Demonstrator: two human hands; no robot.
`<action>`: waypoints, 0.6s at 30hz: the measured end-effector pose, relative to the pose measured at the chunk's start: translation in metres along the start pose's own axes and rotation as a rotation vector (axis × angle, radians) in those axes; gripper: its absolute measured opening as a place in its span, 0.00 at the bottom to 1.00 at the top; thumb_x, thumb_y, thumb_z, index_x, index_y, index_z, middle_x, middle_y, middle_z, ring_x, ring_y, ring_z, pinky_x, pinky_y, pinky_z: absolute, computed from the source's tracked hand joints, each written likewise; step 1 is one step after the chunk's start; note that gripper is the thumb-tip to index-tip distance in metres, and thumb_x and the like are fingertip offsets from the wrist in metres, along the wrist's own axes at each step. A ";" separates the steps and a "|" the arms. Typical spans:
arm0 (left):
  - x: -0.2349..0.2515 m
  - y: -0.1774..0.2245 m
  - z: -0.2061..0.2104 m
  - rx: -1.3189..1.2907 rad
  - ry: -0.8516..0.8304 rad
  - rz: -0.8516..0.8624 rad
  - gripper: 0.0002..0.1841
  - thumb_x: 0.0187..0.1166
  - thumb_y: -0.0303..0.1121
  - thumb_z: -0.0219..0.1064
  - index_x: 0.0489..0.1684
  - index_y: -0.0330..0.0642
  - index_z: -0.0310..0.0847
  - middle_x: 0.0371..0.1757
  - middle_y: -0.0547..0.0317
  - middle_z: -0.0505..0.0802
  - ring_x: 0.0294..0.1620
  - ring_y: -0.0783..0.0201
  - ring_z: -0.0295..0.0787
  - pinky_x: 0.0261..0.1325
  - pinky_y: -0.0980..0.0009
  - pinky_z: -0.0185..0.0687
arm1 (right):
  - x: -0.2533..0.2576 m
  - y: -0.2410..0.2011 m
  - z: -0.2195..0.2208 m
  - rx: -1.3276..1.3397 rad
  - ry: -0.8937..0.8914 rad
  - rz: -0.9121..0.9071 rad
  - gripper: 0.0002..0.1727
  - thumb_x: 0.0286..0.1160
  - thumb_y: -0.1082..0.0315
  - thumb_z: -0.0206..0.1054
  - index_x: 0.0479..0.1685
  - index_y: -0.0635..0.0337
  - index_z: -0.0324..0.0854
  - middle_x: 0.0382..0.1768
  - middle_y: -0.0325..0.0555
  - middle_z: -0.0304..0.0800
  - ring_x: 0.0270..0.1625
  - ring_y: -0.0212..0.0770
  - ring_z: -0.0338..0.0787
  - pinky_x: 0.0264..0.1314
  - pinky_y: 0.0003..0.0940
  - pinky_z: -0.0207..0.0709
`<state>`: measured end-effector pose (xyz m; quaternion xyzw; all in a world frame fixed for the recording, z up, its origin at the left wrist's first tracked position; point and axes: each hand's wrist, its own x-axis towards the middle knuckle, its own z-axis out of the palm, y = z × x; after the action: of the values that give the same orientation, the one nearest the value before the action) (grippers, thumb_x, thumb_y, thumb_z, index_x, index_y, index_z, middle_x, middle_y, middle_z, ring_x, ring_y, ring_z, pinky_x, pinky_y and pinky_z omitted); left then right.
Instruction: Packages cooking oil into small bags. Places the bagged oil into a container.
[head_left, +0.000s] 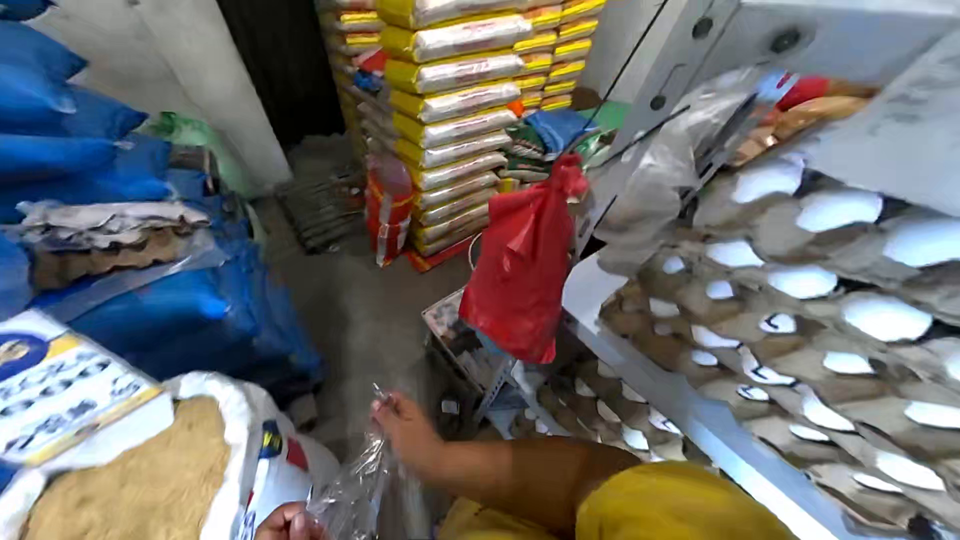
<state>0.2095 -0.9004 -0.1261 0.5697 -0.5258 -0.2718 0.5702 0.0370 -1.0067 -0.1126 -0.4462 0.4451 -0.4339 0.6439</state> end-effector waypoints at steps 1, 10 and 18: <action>0.027 0.000 0.014 0.005 -0.030 0.008 0.08 0.88 0.24 0.51 0.49 0.28 0.73 0.30 0.71 0.85 0.26 0.82 0.83 0.34 0.78 0.87 | 0.018 -0.006 -0.011 -0.004 0.054 -0.016 0.17 0.92 0.64 0.53 0.63 0.72 0.74 0.42 0.44 0.83 0.42 0.29 0.83 0.50 0.28 0.80; 0.225 -0.033 0.069 0.304 -1.011 0.073 0.14 0.68 0.28 0.78 0.47 0.28 0.91 0.41 0.39 0.95 0.42 0.47 0.93 0.52 0.46 0.88 | 0.134 -0.020 -0.075 0.110 0.703 -0.038 0.16 0.94 0.65 0.49 0.56 0.71 0.76 0.32 0.39 0.79 0.31 0.27 0.79 0.37 0.25 0.78; 0.429 -0.065 0.139 -0.016 -0.814 -0.380 0.12 0.86 0.30 0.64 0.57 0.31 0.83 0.48 0.51 0.90 0.46 0.65 0.87 0.55 0.64 0.86 | 0.247 -0.026 -0.116 -0.033 1.052 0.154 0.33 0.95 0.51 0.50 0.85 0.70 0.57 0.70 0.71 0.78 0.66 0.58 0.85 0.67 0.55 0.80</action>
<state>0.2299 -1.3542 -0.0911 0.4984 -0.5913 -0.5777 0.2613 -0.0228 -1.2703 -0.1573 -0.1443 0.7460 -0.5437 0.3564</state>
